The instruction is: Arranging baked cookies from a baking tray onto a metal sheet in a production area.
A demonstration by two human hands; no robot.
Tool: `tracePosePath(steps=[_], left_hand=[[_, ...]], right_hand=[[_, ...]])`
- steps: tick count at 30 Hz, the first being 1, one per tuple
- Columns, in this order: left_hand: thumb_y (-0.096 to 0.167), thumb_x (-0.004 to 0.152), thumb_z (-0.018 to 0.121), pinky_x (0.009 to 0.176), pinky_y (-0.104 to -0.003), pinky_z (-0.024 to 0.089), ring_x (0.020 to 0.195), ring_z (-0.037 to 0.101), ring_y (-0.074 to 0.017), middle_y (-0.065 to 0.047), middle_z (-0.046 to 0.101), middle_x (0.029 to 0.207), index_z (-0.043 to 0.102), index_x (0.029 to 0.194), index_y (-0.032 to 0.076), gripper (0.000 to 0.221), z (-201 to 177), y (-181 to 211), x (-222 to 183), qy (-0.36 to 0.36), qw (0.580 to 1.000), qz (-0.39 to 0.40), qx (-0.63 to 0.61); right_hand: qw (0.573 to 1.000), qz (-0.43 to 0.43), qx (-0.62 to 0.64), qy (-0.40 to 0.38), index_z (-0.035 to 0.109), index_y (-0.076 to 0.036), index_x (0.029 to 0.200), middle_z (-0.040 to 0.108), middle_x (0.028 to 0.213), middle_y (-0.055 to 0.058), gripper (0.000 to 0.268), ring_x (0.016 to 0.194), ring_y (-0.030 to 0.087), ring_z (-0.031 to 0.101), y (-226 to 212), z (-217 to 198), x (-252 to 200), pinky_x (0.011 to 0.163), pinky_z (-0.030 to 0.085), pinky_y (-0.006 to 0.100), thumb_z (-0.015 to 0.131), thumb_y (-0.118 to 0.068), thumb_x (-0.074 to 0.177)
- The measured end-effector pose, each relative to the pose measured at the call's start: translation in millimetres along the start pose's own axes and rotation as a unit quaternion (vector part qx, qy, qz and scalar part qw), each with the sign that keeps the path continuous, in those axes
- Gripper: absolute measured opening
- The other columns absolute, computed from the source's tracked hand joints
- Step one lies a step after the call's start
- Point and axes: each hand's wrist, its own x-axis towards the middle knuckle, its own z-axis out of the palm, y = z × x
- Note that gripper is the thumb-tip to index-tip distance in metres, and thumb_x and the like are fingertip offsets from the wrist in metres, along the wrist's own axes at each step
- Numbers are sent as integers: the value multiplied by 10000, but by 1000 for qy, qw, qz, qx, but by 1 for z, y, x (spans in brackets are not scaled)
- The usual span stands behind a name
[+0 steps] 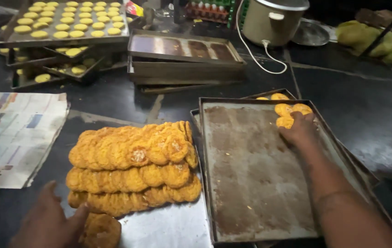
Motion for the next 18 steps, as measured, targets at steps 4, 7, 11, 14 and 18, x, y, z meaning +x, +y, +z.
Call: tracePosePath(steps=[4, 7, 11, 14, 18], left_hand=[[499, 730, 797, 1040, -473, 516, 1218, 651, -399, -261, 623, 1334, 307, 1562, -8, 1091, 25, -19, 17, 6, 999, 28, -37], [473, 752, 783, 1010, -480, 533, 1180, 682, -384, -242, 634, 1334, 375, 1541, 22, 997, 30, -17, 17, 4, 996, 13, -93], [451, 774, 751, 1018, -471, 514, 1189, 671, -378, -204, 658, 1334, 445, 1501, 66, 878, 10, 10, -4, 5, 992, 20, -126], [470, 799, 733, 1013, -474, 507, 1208, 649, -382, -198, 650, 1349, 473, 1466, 74, 818, -9, 22, -17, -1, 992, 15, -127], [494, 815, 715, 1026, -505, 489, 1274, 595, -383, -173, 616, 1385, 523, 1421, 139, 728, -48, 49, -37, -20, 996, -21, -88]], right_hand=[[998, 20, 0, -51, 543, -147, 1449, 446, 1495, 237, 829, 1324, 486, 446, -15, 8, -1, 1067, 402, 573, 755, -584, 777], [996, 18, -12, -81, 598, -128, 1400, 550, 1428, 229, 736, 1306, 468, 508, -20, -4, -15, 1070, 429, 565, 719, -576, 829], [995, -88, 10, -55, 676, -116, 1319, 666, 1307, 215, 673, 1227, 402, 620, 20, 20, -6, 1028, 499, 516, 745, -480, 756], [987, -140, 9, -80, 699, -119, 1275, 701, 1248, 201, 687, 1173, 373, 660, 11, 13, -13, 1006, 526, 480, 785, -466, 688], [977, -113, 1, -183, 732, -140, 1215, 754, 1175, 172, 685, 1107, 341, 719, 13, 30, -15, 968, 562, 451, 848, -480, 631]])
